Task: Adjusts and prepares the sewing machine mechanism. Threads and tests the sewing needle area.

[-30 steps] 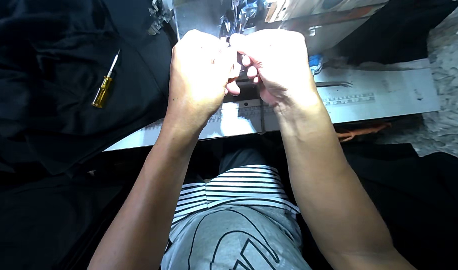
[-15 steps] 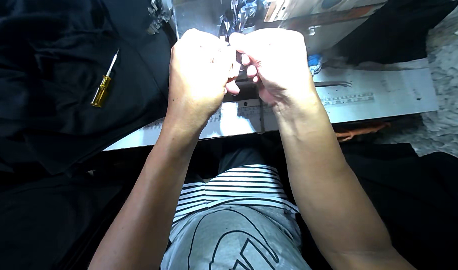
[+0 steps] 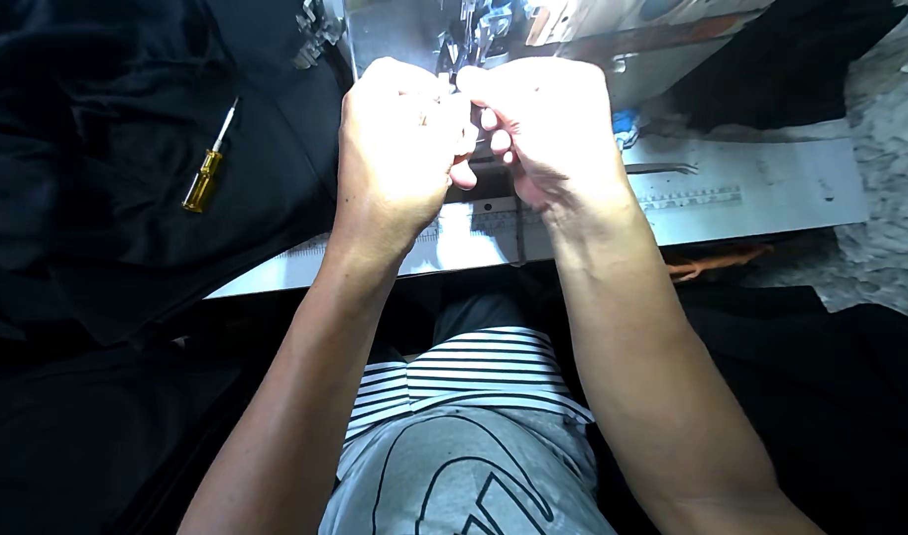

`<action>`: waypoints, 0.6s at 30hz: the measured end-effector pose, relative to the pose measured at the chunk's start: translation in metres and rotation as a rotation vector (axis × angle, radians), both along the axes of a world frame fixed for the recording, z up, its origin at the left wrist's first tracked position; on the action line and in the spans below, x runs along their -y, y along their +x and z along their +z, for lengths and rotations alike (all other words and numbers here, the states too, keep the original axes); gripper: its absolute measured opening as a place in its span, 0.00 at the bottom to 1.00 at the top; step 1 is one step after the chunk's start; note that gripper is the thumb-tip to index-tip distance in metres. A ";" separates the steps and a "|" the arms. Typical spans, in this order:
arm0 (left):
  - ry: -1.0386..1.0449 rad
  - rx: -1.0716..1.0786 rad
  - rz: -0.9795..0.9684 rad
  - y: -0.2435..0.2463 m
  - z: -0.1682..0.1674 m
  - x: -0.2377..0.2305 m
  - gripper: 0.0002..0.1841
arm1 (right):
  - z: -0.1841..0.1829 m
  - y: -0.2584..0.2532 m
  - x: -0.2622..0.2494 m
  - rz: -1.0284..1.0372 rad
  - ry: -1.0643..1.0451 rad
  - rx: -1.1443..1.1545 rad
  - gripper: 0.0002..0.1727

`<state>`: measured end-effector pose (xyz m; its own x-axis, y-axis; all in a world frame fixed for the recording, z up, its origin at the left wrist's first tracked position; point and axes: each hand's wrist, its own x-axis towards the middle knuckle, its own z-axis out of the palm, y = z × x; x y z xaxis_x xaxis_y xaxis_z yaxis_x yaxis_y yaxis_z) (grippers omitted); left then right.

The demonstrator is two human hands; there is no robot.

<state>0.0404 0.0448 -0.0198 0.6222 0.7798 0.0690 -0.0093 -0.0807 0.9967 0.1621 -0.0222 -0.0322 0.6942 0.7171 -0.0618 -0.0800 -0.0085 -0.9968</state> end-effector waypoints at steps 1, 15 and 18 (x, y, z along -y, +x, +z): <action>0.002 0.001 0.000 0.000 0.000 0.000 0.07 | 0.000 0.000 0.000 -0.002 0.001 0.002 0.10; 0.004 0.021 0.002 0.000 -0.001 0.000 0.08 | -0.001 0.000 0.000 -0.001 0.016 0.016 0.10; 0.006 0.028 0.004 0.000 -0.001 0.001 0.08 | 0.000 0.000 0.000 -0.001 0.007 0.008 0.11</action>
